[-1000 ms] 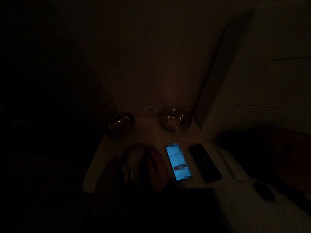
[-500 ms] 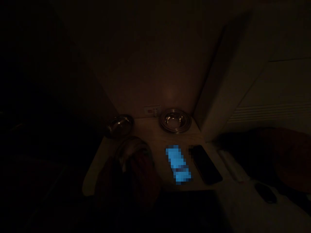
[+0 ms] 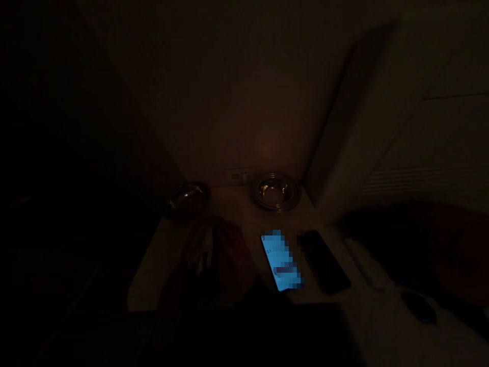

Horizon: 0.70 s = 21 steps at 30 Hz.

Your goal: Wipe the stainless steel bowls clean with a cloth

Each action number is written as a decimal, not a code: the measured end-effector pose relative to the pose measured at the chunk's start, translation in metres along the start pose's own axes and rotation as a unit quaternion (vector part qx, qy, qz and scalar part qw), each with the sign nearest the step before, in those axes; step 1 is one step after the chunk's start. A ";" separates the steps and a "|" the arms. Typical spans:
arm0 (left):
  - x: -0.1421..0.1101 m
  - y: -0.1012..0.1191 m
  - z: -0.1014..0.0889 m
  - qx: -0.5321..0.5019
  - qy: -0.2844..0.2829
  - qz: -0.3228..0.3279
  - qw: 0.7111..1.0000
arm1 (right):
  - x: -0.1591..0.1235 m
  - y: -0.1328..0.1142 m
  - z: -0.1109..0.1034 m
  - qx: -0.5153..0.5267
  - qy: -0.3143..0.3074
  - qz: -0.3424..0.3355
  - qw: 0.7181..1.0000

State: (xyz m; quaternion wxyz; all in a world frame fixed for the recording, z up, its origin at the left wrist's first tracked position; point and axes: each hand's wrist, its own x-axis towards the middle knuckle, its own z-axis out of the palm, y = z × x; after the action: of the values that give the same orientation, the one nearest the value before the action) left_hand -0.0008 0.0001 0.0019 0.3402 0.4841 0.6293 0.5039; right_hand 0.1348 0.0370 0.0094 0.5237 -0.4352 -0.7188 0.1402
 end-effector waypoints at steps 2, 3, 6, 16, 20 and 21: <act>-0.002 0.005 0.001 -0.008 -0.004 -0.003 1.000 | -0.012 -0.008 -0.001 -0.022 0.000 -0.035 0.999; -0.003 0.007 0.002 -0.010 -0.007 -0.004 1.000 | -0.016 -0.010 -0.002 -0.031 -0.001 -0.070 0.997; -0.008 0.011 0.001 -0.015 -0.017 -0.009 1.000 | -0.013 -0.009 -0.011 -0.044 -0.014 -0.128 0.991; -0.013 0.022 0.008 -0.033 -0.043 -0.002 0.999 | 0.018 -0.007 -0.037 -0.045 -0.056 -0.163 0.984; -0.012 0.022 0.011 -0.032 -0.044 -0.002 0.999 | 0.026 0.005 -0.038 -0.025 -0.052 -0.064 0.996; -0.011 0.023 0.011 -0.031 -0.043 -0.001 0.999 | 0.026 0.005 -0.038 -0.027 -0.045 -0.041 0.998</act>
State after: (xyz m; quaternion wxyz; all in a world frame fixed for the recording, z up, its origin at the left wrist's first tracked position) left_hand 0.0184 -0.0066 0.0202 0.3826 0.4939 0.5985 0.5015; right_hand 0.1685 0.0504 0.0382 0.4842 -0.4126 -0.7625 0.1181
